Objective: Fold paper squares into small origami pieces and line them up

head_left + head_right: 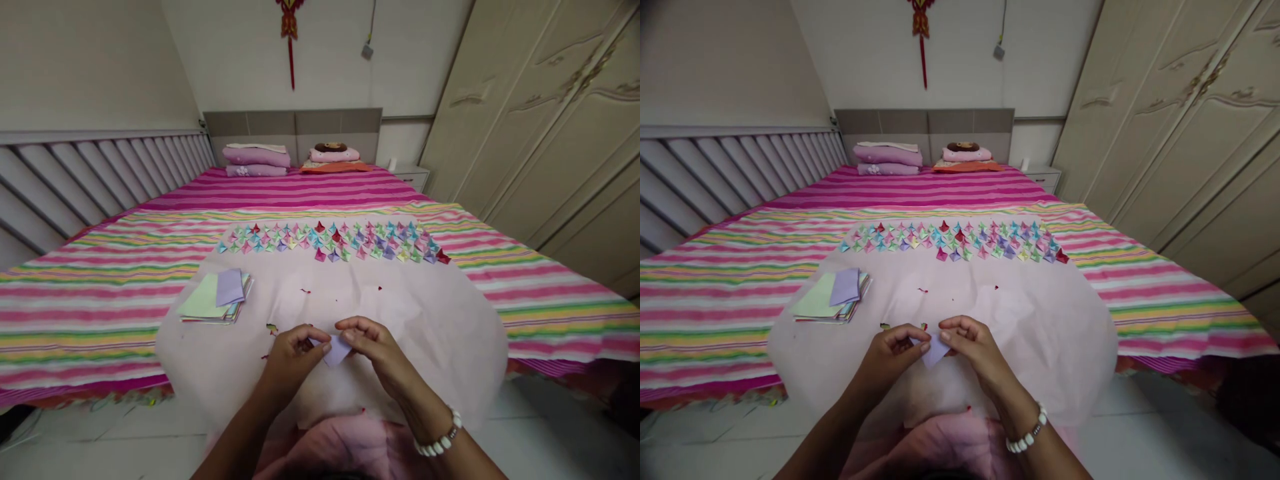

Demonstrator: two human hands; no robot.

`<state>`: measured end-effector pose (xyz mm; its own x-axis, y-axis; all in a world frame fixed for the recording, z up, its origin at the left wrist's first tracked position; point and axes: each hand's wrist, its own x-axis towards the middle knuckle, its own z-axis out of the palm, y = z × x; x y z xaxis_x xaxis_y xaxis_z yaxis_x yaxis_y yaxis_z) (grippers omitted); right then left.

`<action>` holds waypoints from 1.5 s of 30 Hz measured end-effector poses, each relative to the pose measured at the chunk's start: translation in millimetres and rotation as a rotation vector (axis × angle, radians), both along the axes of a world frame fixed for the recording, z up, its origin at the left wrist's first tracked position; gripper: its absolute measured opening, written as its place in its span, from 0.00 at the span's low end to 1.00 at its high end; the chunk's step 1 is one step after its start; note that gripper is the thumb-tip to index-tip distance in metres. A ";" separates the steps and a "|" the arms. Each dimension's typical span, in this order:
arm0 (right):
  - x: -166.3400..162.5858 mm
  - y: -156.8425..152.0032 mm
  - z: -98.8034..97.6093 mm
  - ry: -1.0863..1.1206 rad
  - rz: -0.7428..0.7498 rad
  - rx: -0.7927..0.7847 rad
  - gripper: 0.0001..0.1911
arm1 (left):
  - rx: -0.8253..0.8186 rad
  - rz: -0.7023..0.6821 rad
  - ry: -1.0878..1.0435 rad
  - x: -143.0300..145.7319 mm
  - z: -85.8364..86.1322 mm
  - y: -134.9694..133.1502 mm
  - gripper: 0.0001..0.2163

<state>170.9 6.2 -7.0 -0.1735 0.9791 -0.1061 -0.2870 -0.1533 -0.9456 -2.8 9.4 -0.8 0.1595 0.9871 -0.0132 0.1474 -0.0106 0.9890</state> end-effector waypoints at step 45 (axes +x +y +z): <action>-18.9 -5.4 -18.2 -0.087 -0.197 0.054 0.15 | -0.169 0.094 -0.149 6.3 -15.8 -2.1 0.13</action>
<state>152.1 0.8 -25.2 0.0295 0.9978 -0.0589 -0.2238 -0.0508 -0.9733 3.5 7.3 -16.6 0.0797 0.9834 -0.1628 -0.0075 0.1639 0.9864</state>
